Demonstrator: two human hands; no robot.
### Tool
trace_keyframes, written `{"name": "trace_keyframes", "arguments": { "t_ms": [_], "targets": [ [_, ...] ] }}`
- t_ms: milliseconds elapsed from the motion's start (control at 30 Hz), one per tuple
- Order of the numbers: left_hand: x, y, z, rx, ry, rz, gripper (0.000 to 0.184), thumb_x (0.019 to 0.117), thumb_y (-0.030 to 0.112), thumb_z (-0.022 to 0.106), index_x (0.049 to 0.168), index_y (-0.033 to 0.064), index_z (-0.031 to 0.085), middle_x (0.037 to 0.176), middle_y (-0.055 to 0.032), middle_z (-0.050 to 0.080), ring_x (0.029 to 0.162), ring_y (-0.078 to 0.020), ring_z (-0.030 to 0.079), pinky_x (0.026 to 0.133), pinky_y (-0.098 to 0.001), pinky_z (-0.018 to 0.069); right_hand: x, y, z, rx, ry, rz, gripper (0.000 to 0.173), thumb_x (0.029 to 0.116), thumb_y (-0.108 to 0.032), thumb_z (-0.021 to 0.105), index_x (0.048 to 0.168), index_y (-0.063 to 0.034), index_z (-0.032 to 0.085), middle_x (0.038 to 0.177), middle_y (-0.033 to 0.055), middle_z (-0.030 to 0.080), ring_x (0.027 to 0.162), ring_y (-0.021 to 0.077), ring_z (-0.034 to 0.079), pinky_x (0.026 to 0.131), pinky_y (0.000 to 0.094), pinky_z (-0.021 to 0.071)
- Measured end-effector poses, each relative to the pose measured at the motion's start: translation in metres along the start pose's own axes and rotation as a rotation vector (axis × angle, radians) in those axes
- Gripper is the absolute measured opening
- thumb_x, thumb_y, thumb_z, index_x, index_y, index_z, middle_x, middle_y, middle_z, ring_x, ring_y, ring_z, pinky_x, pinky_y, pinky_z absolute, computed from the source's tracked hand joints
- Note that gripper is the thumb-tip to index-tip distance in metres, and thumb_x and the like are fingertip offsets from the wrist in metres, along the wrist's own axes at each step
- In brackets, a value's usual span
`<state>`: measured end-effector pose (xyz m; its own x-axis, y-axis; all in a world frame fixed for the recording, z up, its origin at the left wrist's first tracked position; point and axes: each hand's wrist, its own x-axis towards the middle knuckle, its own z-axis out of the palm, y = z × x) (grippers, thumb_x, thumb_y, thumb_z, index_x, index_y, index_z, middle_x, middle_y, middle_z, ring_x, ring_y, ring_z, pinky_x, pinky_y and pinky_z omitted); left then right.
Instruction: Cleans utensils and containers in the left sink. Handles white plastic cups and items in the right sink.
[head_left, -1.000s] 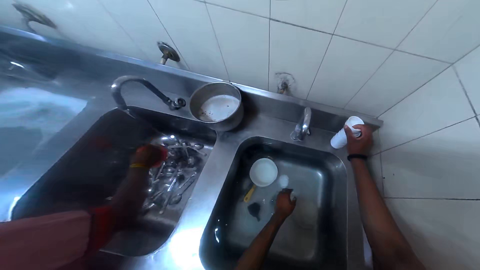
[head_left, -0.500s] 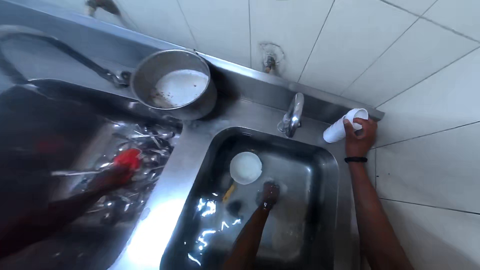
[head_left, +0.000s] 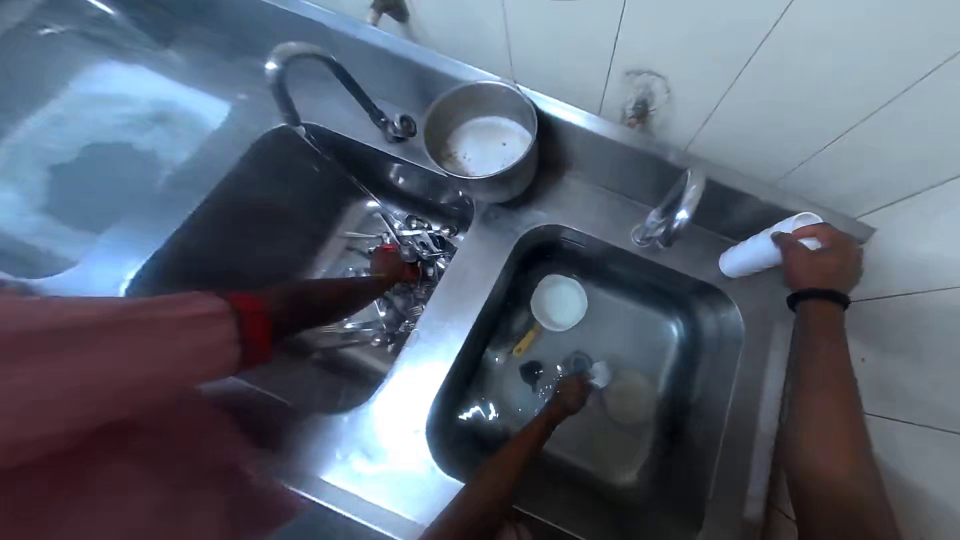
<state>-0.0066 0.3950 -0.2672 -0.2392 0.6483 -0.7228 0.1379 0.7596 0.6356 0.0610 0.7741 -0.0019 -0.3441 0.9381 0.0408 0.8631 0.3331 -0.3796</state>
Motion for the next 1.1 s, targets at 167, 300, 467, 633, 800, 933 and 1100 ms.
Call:
{"name": "trace_keyframes", "arguments": {
  "t_ms": [167, 300, 467, 633, 800, 933, 1100],
  "targets": [
    [-0.03, -0.006, 0.007, -0.378, 0.06, 0.037, 0.038, 0.105, 0.029, 0.057, 0.128, 0.0008, 0.064, 0.114, -0.0174, 0.069, 0.101, -0.0242, 0.067, 0.094, -0.0444, 0.0543, 0.004, -0.006, -0.009, -0.064, -0.077, 0.012, 0.043, 0.0935, -0.046, 0.068, 0.114, -0.0087, 0.073, 0.119, 0.0303, 0.067, 0.117, 0.054, 0.059, 0.091, 0.0776, 0.0415],
    [-0.044, -0.007, 0.013, -0.735, 0.023, 0.1, 0.031, 0.1052, 0.024, 0.056, 0.12, -0.0021, 0.065, 0.106, -0.0133, 0.069, 0.095, -0.0184, 0.067, 0.089, -0.0389, 0.0569, -0.002, 0.002, -0.009, -0.033, -0.005, -0.1, 0.049, 0.0925, -0.047, 0.07, 0.122, -0.0074, 0.071, 0.133, 0.0301, 0.059, 0.129, 0.0519, 0.051, 0.101, 0.0739, 0.0392],
    [-0.069, 0.022, 0.002, -1.165, -0.13, 0.063, 0.036, 0.1085, 0.023, 0.051, 0.137, 0.0004, 0.055, 0.118, -0.0158, 0.07, 0.105, -0.0248, 0.07, 0.094, -0.0443, 0.0583, -0.125, -0.014, 0.023, 0.238, -0.199, -0.258, 0.048, 0.0953, -0.037, 0.072, 0.127, -0.0022, 0.063, 0.127, 0.0209, 0.064, 0.117, 0.0359, 0.063, 0.101, 0.0568, 0.0523],
    [-0.086, 0.049, -0.006, -1.275, -0.209, 0.151, 0.03, 0.1088, 0.013, 0.045, 0.134, -0.0006, 0.055, 0.115, -0.0139, 0.07, 0.104, -0.0231, 0.07, 0.094, -0.0434, 0.0584, -0.246, -0.02, 0.101, 0.179, -0.809, -0.14, 0.068, 0.0898, -0.053, 0.072, 0.148, -0.0238, 0.054, 0.137, 0.0154, 0.062, 0.122, 0.0318, 0.062, 0.103, 0.0557, 0.0509],
    [-0.097, 0.057, -0.013, -1.15, -0.174, 0.245, 0.037, 0.1081, 0.014, 0.048, 0.143, 0.004, 0.055, 0.126, -0.0171, 0.067, 0.109, -0.0262, 0.068, 0.096, -0.0449, 0.0571, -0.24, -0.018, 0.073, 0.135, -0.62, -0.113, 0.055, 0.0944, -0.042, 0.068, 0.145, -0.0243, 0.057, 0.129, 0.0162, 0.064, 0.109, 0.034, 0.067, 0.093, 0.0577, 0.0551],
    [-0.09, 0.052, -0.012, -1.32, 0.002, 0.124, 0.038, 0.1098, 0.015, 0.046, 0.146, 0.0068, 0.052, 0.128, -0.0208, 0.065, 0.109, -0.0306, 0.068, 0.094, -0.047, 0.0575, -0.228, -0.012, 0.045, 0.041, -0.77, -0.179, 0.065, 0.0913, -0.042, 0.07, 0.151, -0.0252, 0.05, 0.135, 0.0144, 0.062, 0.113, 0.0333, 0.066, 0.095, 0.0578, 0.0537],
    [-0.102, 0.081, -0.017, -0.556, 0.307, 0.284, 0.035, 0.1014, 0.019, 0.062, 0.135, 0.0066, 0.06, 0.094, -0.0096, 0.07, 0.084, -0.0191, 0.068, 0.082, -0.0382, 0.0578, -0.245, -0.011, 0.059, 0.059, -0.898, -0.335, 0.086, 0.083, -0.03, 0.077, 0.159, -0.0214, 0.037, 0.144, 0.0146, 0.057, 0.126, 0.0327, 0.06, 0.107, 0.0555, 0.0482]
  ]
}}
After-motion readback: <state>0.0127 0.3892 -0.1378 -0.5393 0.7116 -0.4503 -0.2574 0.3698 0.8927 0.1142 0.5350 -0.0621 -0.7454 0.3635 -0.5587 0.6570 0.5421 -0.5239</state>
